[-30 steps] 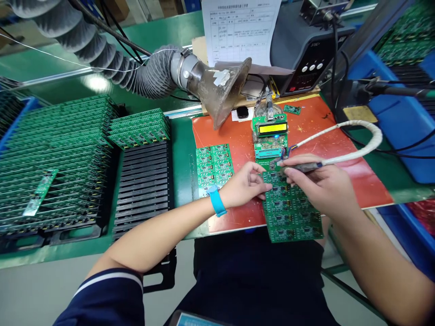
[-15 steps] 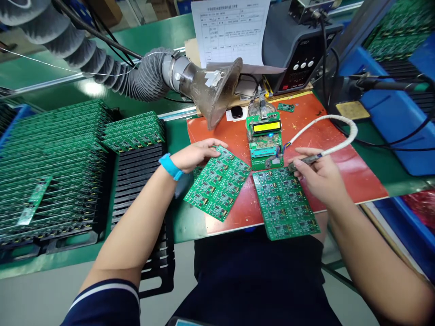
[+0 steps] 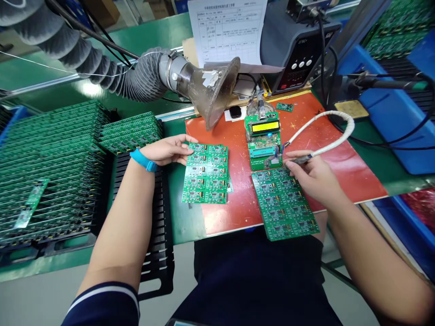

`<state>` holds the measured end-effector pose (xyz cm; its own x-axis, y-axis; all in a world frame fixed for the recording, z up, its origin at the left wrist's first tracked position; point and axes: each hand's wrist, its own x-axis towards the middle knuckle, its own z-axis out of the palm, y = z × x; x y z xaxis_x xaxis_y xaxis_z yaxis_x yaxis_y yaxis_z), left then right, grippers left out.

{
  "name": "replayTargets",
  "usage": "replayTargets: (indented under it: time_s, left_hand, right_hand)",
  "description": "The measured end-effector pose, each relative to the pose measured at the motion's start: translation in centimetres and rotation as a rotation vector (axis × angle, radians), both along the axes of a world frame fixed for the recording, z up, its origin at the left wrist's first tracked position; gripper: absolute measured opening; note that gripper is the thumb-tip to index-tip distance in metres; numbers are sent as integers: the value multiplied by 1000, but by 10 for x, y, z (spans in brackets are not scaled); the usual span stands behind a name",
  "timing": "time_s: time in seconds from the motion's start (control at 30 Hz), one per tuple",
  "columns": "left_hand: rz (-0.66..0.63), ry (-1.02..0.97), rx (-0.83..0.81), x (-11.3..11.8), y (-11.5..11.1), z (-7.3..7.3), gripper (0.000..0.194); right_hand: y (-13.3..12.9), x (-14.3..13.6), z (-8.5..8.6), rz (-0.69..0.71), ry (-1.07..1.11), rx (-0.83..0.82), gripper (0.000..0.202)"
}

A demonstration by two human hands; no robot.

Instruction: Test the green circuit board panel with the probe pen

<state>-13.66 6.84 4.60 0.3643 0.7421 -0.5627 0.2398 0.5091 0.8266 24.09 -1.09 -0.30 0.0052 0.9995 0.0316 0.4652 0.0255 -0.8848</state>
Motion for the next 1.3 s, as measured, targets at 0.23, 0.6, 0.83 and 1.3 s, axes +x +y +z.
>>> replayTargets:
  time_s: [0.23, 0.6, 0.83, 1.3]
  left_hand:
    - [29, 13, 20, -13, 2, -7, 39]
    - [101, 198, 20, -6, 9, -19, 31]
    - [100, 288, 141, 1, 5, -14, 26]
    - [-368, 984, 996, 72, -27, 2, 34]
  right_hand:
    - [2, 1, 1, 33, -136, 14, 29]
    - [2, 2, -3, 1, -100, -5, 25]
    - [4, 7, -9, 40, -23, -41, 25]
    - [5, 10, -9, 80, -86, -27, 23]
